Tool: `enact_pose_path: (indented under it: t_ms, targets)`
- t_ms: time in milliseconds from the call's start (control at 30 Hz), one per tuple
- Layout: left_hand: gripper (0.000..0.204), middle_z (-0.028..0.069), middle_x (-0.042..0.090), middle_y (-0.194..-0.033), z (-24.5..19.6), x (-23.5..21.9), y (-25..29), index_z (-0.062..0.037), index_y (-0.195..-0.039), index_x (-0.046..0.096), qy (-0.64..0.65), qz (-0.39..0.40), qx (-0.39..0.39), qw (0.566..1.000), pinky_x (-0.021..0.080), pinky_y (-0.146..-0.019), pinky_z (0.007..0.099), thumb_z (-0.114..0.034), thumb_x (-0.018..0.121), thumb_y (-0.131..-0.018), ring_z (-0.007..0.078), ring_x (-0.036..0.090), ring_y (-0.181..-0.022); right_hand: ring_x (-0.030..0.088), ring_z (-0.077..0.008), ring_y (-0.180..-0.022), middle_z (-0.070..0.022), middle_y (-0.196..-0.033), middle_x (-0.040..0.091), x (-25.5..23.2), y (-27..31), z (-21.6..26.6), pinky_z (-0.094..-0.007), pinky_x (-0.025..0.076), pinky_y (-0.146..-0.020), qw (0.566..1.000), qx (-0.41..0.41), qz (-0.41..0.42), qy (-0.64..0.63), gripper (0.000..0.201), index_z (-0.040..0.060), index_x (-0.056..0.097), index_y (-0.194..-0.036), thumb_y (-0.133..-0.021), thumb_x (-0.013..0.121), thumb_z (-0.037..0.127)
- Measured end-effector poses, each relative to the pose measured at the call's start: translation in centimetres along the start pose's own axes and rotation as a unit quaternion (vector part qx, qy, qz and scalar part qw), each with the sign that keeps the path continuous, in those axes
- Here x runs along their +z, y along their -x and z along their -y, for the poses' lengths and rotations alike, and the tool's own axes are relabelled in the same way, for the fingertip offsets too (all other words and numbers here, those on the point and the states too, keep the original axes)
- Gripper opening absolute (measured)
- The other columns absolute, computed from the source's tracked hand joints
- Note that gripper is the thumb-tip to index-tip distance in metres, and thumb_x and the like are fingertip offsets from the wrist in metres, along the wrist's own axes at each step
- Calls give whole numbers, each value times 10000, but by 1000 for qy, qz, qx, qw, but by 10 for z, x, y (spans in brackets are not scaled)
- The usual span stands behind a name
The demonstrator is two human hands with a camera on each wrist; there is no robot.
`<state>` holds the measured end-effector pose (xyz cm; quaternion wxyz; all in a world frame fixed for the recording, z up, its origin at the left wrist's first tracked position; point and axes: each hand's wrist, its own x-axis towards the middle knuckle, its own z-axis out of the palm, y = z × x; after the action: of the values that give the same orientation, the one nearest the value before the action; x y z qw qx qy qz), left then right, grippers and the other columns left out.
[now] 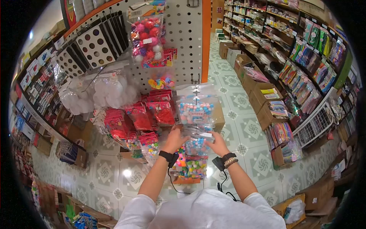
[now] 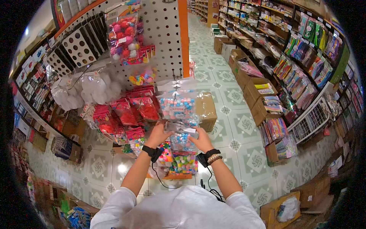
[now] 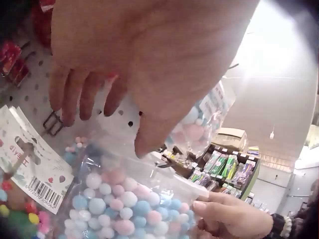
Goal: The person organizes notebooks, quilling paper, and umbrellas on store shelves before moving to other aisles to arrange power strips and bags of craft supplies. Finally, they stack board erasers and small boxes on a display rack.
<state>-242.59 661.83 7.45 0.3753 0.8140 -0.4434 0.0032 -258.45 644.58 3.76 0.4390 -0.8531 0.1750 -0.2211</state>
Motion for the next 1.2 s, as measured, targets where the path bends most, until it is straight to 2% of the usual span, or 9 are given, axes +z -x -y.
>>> enact_pose_path:
  t_ms: [100, 300, 400, 433, 567, 833, 933, 1033, 1200]
  targets:
    - [570, 215, 569, -1027, -6, 4, -9, 41, -1119, 467, 91, 106, -102, 985, 451, -803, 372, -190, 710, -658, 323, 563, -955, 551, -196, -664, -141, -960, 598, 1, -2, -7, -308, 445, -614, 1000, 15, 14, -22, 455, -15, 553, -1081, -730, 683, 244]
    - [519, 219, 590, -975, 2, 27, -9, 29, -1084, 503, 133, 40, -79, 987, 461, -764, 366, -164, 708, -648, 329, 584, -906, 533, -191, -573, -129, -785, 618, 11, -19, -34, -304, 434, -555, 995, 15, -45, -84, 311, -21, 614, -930, -718, 680, 196]
    - [438, 189, 614, -895, -8, 35, -11, 32, -1035, 541, 124, -10, -69, 990, 468, -707, 352, -138, 695, -662, 283, 607, -821, 499, -91, -521, -51, -594, 557, 6, -35, -38, -257, 391, -476, 996, -12, -76, -45, 178, -23, 620, -815, -758, 642, 145]
    - [417, 162, 626, -834, -13, 37, -13, 33, -1027, 549, 111, -32, -46, 992, 475, -657, 338, -135, 695, -674, 246, 620, -753, 499, -91, -521, -51, -594, 557, 4, -38, -38, -257, 391, -476, 996, -21, -72, -44, 178, -23, 620, -815, -758, 642, 145]
    - [328, 184, 627, -827, -19, 42, -18, 23, -951, 581, 97, -42, -66, 992, 466, -682, 364, -125, 678, -674, 313, 605, -755, 460, -112, -529, -51, -590, 549, 1, -40, -34, -280, 368, -494, 993, -21, -97, -60, 173, -13, 623, -792, -743, 646, 151]
    - [338, 204, 565, -970, 9, 48, -10, 42, -956, 570, 15, -96, 1, 995, 451, -750, 408, -92, 668, -663, 345, 507, -965, 561, -151, -618, -72, -691, 595, 4, -27, -35, -284, 444, -572, 997, 8, -36, -72, 260, -14, 610, -920, -733, 666, 157]
    - [395, 237, 506, -1032, -7, 30, -4, 11, -1015, 538, 31, -50, -70, 996, 429, -822, 411, -93, 653, -652, 379, 501, -978, 585, -179, -668, -97, -780, 618, -14, -23, -15, -299, 455, -595, 997, -75, -37, -3, 285, -7, 601, -948, -733, 668, 167]
    - [375, 228, 515, -1016, -12, 21, 3, 5, -1010, 529, 13, -110, -21, 994, 441, -785, 409, -110, 649, -673, 368, 521, -943, 592, -193, -709, -134, -896, 607, -37, -25, 12, -291, 467, -611, 996, -75, 6, 39, 324, -6, 584, -1006, -736, 664, 153]
    - [339, 197, 545, -963, -31, -14, 5, 17, -1009, 503, 97, -91, -115, 984, 461, -720, 359, -128, 636, -732, 302, 569, -858, 565, -180, -745, -99, -903, 576, -50, -40, 44, -294, 464, -627, 994, -61, -54, -66, 343, 8, 562, -1020, -724, 681, 134]
